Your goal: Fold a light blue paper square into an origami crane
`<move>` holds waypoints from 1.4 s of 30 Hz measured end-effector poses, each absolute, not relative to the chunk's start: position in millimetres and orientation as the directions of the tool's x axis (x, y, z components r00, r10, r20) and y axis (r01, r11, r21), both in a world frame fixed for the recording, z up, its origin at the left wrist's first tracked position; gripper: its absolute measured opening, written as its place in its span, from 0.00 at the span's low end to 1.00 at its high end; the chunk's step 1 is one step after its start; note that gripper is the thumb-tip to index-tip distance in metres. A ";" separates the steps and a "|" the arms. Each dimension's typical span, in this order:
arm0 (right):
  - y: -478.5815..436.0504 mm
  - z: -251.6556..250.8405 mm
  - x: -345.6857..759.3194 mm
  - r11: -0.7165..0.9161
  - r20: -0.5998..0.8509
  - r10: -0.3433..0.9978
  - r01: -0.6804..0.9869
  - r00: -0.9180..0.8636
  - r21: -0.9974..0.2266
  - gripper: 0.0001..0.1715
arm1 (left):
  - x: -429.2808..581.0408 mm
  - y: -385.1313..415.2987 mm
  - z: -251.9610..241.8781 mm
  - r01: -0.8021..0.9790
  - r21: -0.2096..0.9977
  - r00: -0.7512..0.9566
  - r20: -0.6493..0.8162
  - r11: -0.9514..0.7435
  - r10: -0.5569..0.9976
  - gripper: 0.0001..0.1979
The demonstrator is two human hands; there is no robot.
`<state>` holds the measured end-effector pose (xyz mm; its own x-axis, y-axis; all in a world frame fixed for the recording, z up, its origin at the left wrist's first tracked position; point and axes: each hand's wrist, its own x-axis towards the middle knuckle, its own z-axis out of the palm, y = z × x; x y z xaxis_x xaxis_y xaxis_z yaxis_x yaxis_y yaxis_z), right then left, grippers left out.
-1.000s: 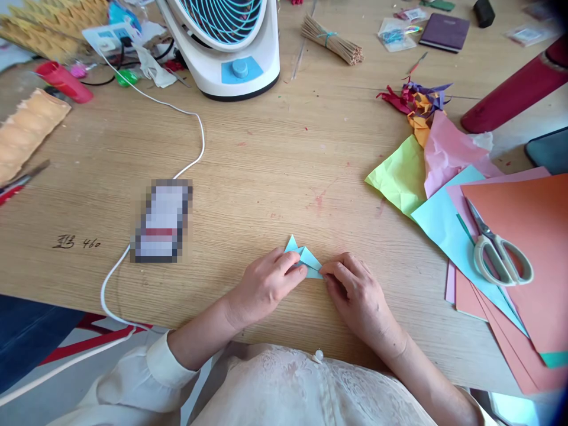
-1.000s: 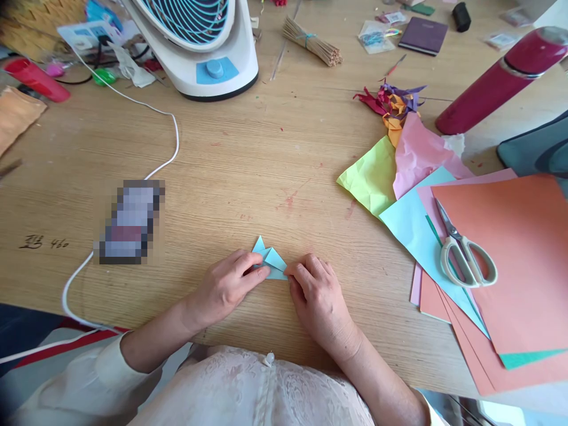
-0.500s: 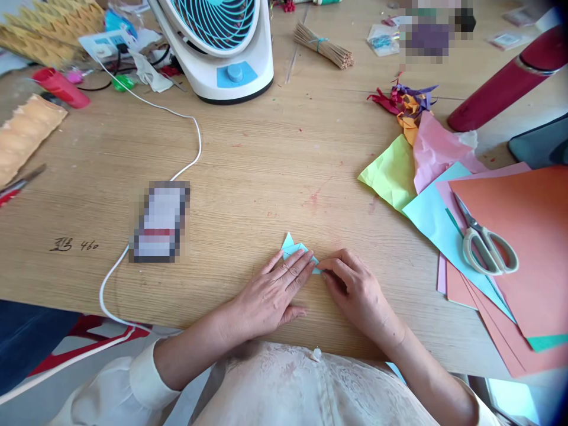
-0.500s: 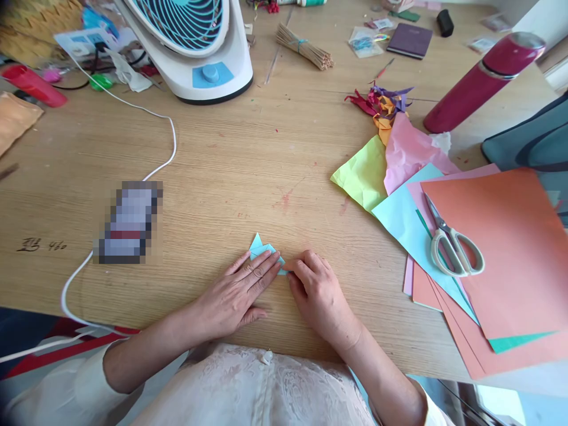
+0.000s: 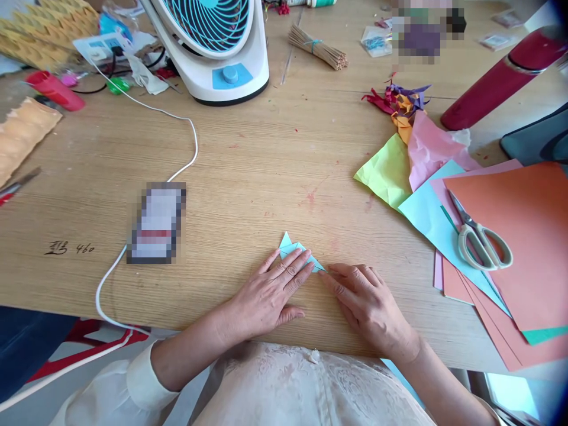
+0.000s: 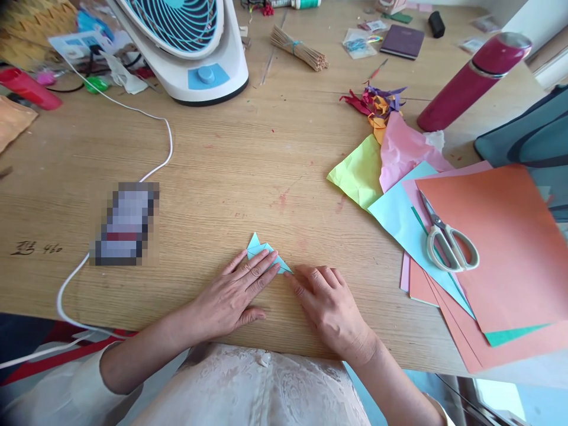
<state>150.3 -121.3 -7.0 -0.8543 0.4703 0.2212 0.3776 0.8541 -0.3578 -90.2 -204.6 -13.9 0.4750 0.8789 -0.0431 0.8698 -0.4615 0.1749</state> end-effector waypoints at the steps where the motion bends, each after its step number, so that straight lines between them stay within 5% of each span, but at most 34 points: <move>1: -121.7 -8.1 151.3 0.870 0.220 0.455 0.378 -0.863 -0.318 0.23 | -90.1 -204.8 -13.8 0.872 0.170 0.472 -0.048 -0.459 0.880 0.41; 5: -123.9 -11.9 155.7 0.891 0.220 0.435 0.380 -0.873 -0.249 0.22 | -89.8 -205.4 -13.2 0.876 0.166 0.467 -0.061 -0.452 0.882 0.41; 19: -126.3 -14.3 159.1 0.890 0.283 0.428 0.347 -0.859 -0.295 0.22 | -89.9 -204.7 -12.7 0.872 0.173 0.472 -0.058 -0.457 0.879 0.39; 26: -127.8 -7.2 147.6 0.863 0.159 0.499 0.472 -0.852 -0.178 0.26 | -88.4 -204.8 -11.3 0.879 0.140 0.466 -0.054 -0.455 0.883 0.39; 42: -140.8 -6.7 141.4 0.831 0.199 0.557 0.542 -0.806 -0.127 0.24 | -82.4 -210.2 -14.7 0.933 0.069 0.356 -0.028 -0.353 0.934 0.37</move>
<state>141.4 -140.8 -6.7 -0.8065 0.5568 0.1989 0.5420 0.8306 -0.1274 -82.4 -210.2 -14.7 0.3558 0.9341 -0.0282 0.9330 -0.3533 0.0688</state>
